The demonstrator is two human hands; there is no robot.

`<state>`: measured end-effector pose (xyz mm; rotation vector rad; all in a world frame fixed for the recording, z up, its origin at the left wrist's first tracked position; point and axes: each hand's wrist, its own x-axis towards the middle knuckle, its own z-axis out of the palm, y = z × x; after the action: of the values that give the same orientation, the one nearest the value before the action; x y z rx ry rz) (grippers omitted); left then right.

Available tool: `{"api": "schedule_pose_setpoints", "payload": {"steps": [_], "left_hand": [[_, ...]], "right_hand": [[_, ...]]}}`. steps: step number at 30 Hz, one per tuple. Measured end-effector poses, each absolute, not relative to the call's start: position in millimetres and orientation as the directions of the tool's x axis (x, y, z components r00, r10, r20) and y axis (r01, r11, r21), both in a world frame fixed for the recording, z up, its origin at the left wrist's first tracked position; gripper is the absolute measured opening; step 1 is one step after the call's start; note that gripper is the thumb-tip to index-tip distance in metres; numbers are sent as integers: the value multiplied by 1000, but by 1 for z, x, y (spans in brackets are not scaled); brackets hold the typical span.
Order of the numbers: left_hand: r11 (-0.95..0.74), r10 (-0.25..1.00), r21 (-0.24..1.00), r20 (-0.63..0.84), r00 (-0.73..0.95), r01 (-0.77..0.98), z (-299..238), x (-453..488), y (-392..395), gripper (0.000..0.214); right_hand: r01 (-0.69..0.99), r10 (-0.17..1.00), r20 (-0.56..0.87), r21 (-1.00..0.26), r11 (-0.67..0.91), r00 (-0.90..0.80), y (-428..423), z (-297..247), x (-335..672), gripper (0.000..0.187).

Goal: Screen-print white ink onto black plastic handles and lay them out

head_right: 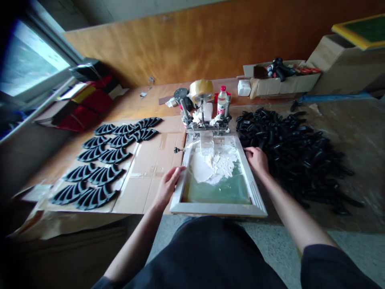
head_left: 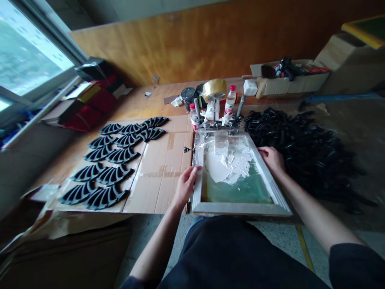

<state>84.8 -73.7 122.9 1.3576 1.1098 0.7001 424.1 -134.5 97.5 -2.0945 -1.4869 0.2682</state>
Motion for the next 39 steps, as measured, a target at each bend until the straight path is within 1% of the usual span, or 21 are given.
{"api": "schedule_pose_setpoints", "payload": {"steps": [1,2,4,5,6,7,9,11,12,13,15,18,21,23,26,29,31,33,34,37,39], "left_hand": [[165,895,960,-242,375,226,108,82,-78,52],[177,889,950,-266,373,256,94,81,-82,56],[174,893,927,-292,344,333,72,82,-85,63],[165,897,914,-296,327,372,64,83,-85,63],[155,900,901,-297,318,405,58,84,-84,62],[143,902,890,-297,313,433,54,85,-83,61],[125,902,872,-298,312,473,48,85,-81,58],[112,900,862,-299,317,495,45,84,-79,57],[106,900,860,-296,320,500,44,84,-79,57],[101,900,858,-294,321,503,43,83,-80,57],[99,903,856,-291,315,507,42,82,-80,56],[100,906,858,-288,310,504,41,82,-81,56],[101,901,856,-295,318,506,42,83,-80,57],[112,897,853,-308,318,510,42,83,-79,58],[128,895,856,-318,314,500,42,83,-78,58],[144,896,867,-319,310,477,43,83,-79,57],[154,892,873,-324,314,462,44,83,-79,57],[159,887,879,-326,325,449,47,83,-78,58],[163,885,884,-327,331,438,51,82,-78,59],[195,877,912,-327,352,361,71,81,-77,66],[225,876,935,-317,364,275,94,81,-76,65]], "right_hand": [[807,894,206,-541,-234,398,-128,104,425,37],[822,878,277,-534,-197,390,-119,110,421,40],[877,869,410,-477,-54,277,-98,119,399,54],[902,878,439,-432,21,189,-88,123,385,61],[918,897,429,-390,73,111,-78,125,371,63],[927,922,383,-363,98,53,-69,125,358,59],[933,971,237,-346,103,-19,-60,123,339,37],[937,991,115,-333,102,-67,-63,116,329,16],[939,992,88,-322,119,-95,-69,112,327,8],[938,987,85,-310,156,-136,-78,107,325,5],[912,960,110,-301,280,-259,-100,100,323,14],[810,877,124,-343,476,-464,-128,99,326,25],[756,838,70,-397,521,-541,-131,108,332,24],[777,860,49,-407,481,-508,-122,114,333,20],[835,906,126,-352,423,-405,-116,112,328,21],[830,881,167,-297,472,-442,-127,104,322,27],[815,881,142,-336,472,-452,-132,102,321,23],[824,920,135,-411,390,-368,-124,107,321,17],[830,941,146,-445,337,-304,-114,112,322,21],[858,974,202,-478,190,-104,-73,133,334,48],[878,974,226,-469,92,18,-51,149,357,54]]}}
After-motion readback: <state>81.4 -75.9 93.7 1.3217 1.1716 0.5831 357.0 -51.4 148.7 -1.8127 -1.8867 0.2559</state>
